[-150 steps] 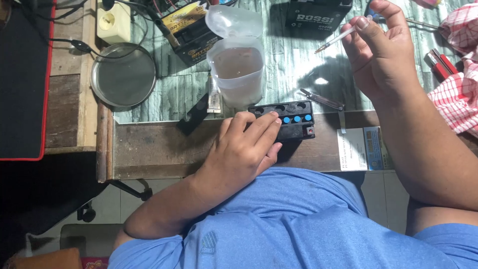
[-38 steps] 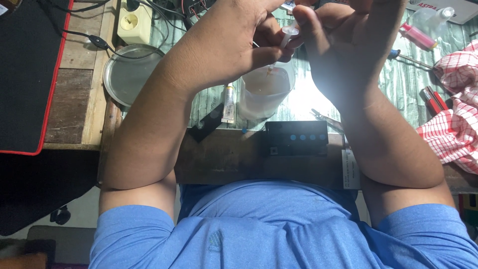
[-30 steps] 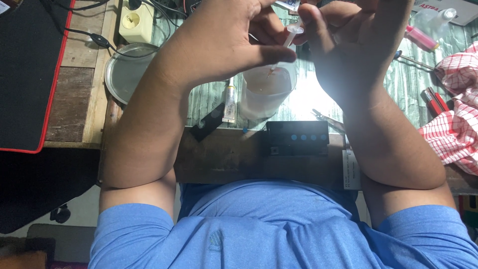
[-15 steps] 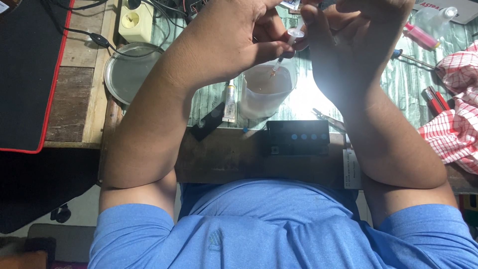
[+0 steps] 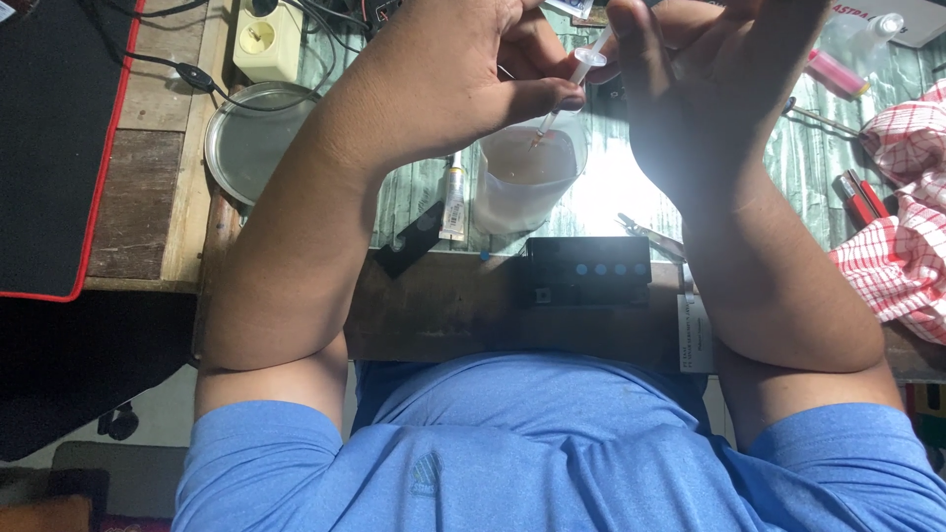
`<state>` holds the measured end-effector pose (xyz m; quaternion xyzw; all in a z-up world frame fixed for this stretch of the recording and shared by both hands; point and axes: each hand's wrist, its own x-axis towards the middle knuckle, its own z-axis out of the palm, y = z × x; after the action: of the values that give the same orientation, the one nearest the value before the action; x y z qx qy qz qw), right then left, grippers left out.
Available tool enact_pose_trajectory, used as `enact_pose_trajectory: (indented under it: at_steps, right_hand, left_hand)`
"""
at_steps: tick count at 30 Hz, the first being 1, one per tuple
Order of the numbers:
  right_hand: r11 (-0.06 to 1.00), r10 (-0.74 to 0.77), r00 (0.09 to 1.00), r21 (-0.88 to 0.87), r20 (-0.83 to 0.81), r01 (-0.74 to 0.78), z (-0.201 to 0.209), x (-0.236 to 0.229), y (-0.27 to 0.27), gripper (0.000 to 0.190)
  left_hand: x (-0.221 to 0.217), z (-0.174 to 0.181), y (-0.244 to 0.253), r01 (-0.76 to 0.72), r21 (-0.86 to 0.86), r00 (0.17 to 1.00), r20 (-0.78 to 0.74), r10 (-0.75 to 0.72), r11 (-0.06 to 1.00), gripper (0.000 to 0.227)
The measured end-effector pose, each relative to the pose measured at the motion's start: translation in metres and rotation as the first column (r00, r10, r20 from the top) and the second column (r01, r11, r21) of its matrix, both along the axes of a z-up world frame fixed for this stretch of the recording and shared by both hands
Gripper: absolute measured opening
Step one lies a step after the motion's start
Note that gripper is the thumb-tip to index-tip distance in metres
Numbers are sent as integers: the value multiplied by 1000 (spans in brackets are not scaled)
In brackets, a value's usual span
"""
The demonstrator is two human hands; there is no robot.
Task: Using a syringe to refill the cells of a lead-acid battery with liquid from a container.
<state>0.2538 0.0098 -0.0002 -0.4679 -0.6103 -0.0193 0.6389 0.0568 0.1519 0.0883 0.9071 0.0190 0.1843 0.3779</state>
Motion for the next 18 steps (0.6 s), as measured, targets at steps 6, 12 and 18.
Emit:
enact_pose_trajectory:
  at_steps: [6,12,18]
  right_hand:
    - [994,99,991,-35,-86,-103,7,-3,-1,79]
    - [980,85,995,-173,-58,-94,53,-19,-6,21]
    - [879,196,952,-389,-234,-276,70,-1,-18,44]
  left_hand:
    - [-2,4,1,-15,15,999,-32,15,1000,28]
    - [-2,8,-4,-46,21,995,-89,48,999,22]
    - [0,-1,-3,14,128,997,70,-24,992,17]
